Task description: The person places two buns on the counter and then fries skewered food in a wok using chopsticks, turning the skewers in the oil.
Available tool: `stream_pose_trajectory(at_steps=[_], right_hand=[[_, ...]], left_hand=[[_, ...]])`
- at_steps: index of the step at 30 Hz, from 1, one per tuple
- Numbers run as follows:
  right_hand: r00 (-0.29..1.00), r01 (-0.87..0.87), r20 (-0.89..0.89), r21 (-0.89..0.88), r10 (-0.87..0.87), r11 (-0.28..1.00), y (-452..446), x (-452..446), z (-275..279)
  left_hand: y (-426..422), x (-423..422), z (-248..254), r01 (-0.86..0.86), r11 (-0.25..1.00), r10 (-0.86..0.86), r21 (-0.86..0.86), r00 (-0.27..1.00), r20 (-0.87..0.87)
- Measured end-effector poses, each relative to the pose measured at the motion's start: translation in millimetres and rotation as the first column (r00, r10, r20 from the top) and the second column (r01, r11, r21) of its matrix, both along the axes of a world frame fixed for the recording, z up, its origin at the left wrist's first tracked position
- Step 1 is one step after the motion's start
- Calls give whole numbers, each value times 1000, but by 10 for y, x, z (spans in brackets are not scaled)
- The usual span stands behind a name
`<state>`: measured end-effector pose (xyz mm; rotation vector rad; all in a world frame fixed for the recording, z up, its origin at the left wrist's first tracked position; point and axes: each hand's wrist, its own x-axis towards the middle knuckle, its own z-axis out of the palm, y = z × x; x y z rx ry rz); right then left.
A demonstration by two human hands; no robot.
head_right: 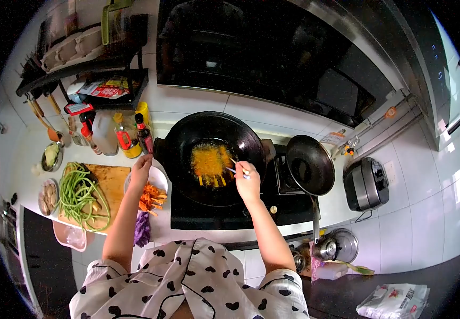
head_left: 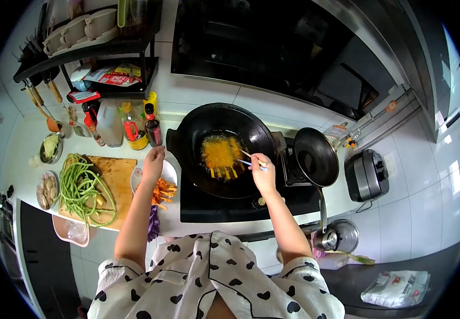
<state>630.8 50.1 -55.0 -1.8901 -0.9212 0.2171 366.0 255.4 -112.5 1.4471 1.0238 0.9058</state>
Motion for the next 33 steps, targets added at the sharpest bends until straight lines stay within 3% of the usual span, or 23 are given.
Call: stream_pose_trajectory(at_steps=[2,4,7,10,16,20,24,26,28,33], right_hand=[[992,-22,127,51,15,998,59,95,-277],[990,-36,140,23,32,999,101,95,-312],[991,17,-133,-10,-19,1000,132,33,-223],[972,3,-233,26,3,1000,150,23,-224],[989,20,-151,95,-5,995,96,-73,-37],[995,-69,-57,127,77,990,92,-193,38],[918,-290,-251,108,308,951,80,-424,75],[910,-385,-187,-51,370,921,71,-542,166],[927,-369,27,-120,374,922,77,-538,82],[965,-258,35,-79,261,963,97,-421,-64]], left_hand=[[16,-1,-31,3,1000,-3,-2,1000,11],[21,3,-40,1,1000,-1,-3,1000,21],[29,-8,-60,2,1000,-1,-9,1000,28],[61,-39,-94,20,999,-20,-32,1000,-1],[36,-50,-74,-8,1000,8,-18,1000,-5],[10,-21,-30,-16,1000,17,-17,1000,17],[48,3,-123,-1,1000,0,4,999,43],[45,1,-126,-3,1000,3,-3,1000,28],[41,-9,-120,-5,1000,5,-3,1000,19],[90,-71,-169,25,998,-25,-60,1000,8]])
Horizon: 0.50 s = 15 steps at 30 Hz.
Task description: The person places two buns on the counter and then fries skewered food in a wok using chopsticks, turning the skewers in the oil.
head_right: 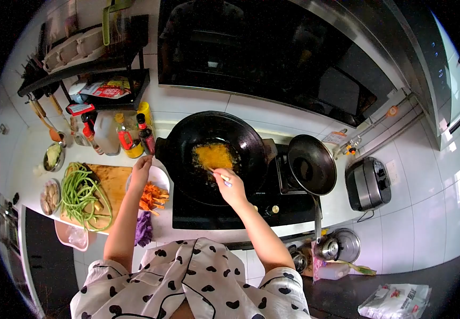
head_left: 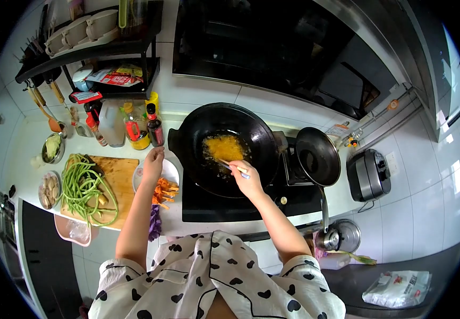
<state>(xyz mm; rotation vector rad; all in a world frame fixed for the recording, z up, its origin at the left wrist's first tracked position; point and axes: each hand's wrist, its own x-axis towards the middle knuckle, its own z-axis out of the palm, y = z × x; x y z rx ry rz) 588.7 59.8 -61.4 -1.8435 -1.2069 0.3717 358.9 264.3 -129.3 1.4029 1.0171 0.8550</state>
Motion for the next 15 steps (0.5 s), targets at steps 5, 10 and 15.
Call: stream_pose_trajectory(at_steps=[5,10,15], right_hand=[[949,86,-310,76,-59,993,-9,122,41],[910,301,-343,165,-231,939,10,416,221],[942,322,-142,137,-303,937,73,706,-145]], left_hand=[[-24,-20,26,-32,999,31,41,999,10],[10,3,-33,-26,997,25,68,1000,15],[-53,36,146,-12,998,15,66,999,-40]])
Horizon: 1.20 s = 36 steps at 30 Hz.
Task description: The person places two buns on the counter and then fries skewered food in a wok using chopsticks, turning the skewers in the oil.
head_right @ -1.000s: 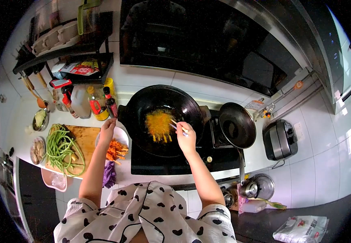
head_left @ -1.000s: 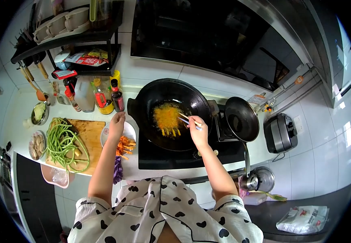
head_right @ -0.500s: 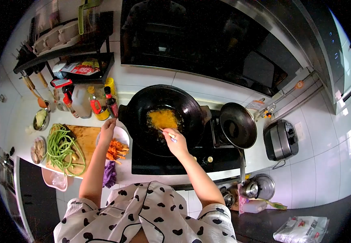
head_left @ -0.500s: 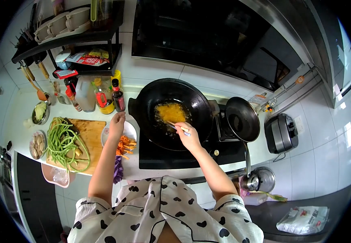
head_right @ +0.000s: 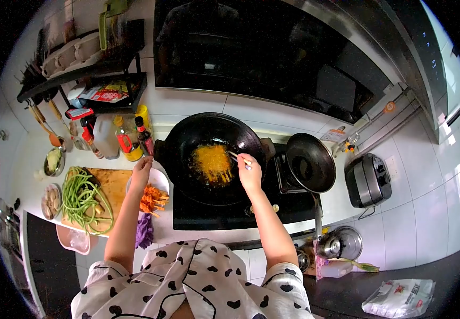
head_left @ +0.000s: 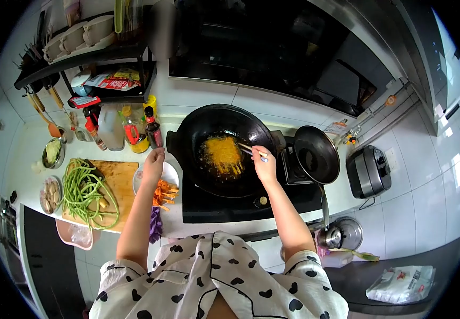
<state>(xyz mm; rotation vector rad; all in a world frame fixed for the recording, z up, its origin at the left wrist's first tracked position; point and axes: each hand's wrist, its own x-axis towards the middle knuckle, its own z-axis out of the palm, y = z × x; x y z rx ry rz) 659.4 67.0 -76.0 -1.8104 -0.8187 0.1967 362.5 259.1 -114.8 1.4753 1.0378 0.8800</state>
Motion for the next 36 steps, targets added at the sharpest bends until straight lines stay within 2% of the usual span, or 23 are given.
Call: stream_pose_trajectory(at_steps=[2,5,9,12,16,24,28,33,36], right_hand=[[997,-31,-68,-50,27,998,41,-24,-69],[984,-57,-167,22,60,998,105,-100,-128],[956,-105,-266,77,122,991,142,-107,-162],[940,-119,-308,105,146,987,98,-46,-156],[985,-2,-170,102,20,995,-12,-140,147],[950,-83,-290,133,118,988,-51,-321,243],[947,-132,-283,93,154,987,-42,-350,176],[980,-3,-200,89,21,996,-41,-300,169],[960,-14,-277,103,42,995,-19,-318,266]], left_hand=[[-35,5,68,-2,1000,2,-19,1000,10],[21,2,-65,5,1000,-5,5,999,38],[-19,7,29,-9,1000,9,9,1000,8],[-17,-12,84,33,998,-35,-61,999,-40],[-5,2,27,3,999,-4,-34,1000,-10],[29,137,51,-122,990,115,68,988,100],[-2,151,172,-172,978,156,117,978,136],[32,81,130,-152,975,144,162,988,59],[5,91,145,-162,976,155,142,986,59]])
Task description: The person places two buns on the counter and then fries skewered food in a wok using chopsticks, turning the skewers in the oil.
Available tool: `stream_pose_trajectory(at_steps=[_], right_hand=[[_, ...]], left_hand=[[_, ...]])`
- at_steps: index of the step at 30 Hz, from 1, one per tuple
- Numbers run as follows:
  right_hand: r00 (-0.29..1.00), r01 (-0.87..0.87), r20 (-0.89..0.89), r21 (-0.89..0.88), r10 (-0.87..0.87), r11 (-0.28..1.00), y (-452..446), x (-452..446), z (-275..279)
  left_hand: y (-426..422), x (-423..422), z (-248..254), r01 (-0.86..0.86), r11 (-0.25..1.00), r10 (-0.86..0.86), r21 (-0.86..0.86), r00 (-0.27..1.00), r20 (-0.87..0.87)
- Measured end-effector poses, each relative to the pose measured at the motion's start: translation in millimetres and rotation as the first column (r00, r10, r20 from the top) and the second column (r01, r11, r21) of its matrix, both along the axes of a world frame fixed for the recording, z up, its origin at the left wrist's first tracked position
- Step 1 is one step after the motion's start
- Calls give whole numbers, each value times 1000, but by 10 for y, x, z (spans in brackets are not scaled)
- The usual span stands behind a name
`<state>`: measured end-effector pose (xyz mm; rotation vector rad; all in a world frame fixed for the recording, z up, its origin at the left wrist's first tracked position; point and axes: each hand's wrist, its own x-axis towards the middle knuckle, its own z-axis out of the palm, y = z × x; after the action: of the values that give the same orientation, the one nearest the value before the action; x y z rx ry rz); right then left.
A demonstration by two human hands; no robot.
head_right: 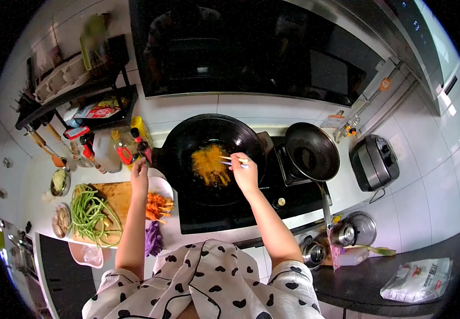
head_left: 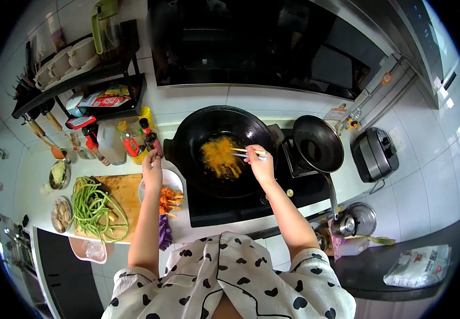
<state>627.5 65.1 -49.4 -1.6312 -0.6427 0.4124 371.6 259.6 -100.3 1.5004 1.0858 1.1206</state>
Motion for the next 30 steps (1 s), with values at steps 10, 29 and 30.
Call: stream_pose_trajectory(at_steps=[10,29,30], right_hand=[[999,30,20,-89,-28,996,32,83,-108],[969,86,238,-65,-68,994,20,258,-266],[962,70,270,-76,-47,995,33,274,-313]], left_hand=[[36,24,-68,36,999,-36,6,998,48],[-28,9,36,56,995,-49,-80,995,92],[-30,10,40,56,995,-48,-82,994,95]])
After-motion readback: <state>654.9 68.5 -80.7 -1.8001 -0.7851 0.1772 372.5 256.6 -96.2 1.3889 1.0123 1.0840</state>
